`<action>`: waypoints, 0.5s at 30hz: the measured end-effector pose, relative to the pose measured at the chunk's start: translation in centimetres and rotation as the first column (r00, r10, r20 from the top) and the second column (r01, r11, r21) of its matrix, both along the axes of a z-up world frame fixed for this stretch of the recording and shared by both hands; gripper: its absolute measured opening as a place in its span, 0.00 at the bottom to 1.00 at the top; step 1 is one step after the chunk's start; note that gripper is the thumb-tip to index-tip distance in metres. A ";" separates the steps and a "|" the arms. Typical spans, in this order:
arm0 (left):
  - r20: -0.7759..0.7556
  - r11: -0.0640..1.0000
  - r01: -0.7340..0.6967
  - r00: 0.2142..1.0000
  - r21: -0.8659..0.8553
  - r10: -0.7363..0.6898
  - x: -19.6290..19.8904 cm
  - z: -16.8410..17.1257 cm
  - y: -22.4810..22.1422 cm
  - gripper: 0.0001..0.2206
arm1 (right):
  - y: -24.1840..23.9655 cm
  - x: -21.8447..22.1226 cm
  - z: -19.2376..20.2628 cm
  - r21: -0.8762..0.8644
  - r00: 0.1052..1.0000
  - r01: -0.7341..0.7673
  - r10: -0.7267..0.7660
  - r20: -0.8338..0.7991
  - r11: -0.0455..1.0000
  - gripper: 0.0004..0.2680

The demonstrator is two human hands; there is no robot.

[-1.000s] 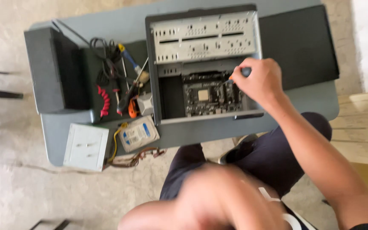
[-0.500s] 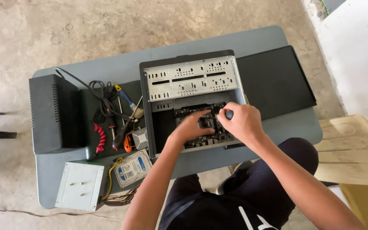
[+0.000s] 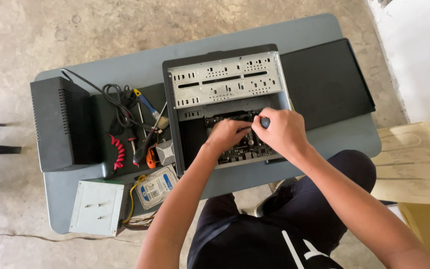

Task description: The person removes a heat sink and a memory module from a computer motherboard, unscrews a component from the chassis, and then works on the motherboard with a screwdriver.

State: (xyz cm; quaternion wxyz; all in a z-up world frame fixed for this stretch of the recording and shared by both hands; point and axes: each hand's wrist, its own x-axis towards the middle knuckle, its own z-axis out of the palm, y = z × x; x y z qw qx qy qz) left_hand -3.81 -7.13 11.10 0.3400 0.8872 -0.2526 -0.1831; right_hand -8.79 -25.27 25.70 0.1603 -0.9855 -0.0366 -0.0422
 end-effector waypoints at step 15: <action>-0.063 0.989 -0.039 0.998 -0.144 0.030 -0.3 2.3 0.7 0.15 | 0.0 1.4 -0.3 -0.001 1.000 0.025 -0.025 -0.007 1.000 0.09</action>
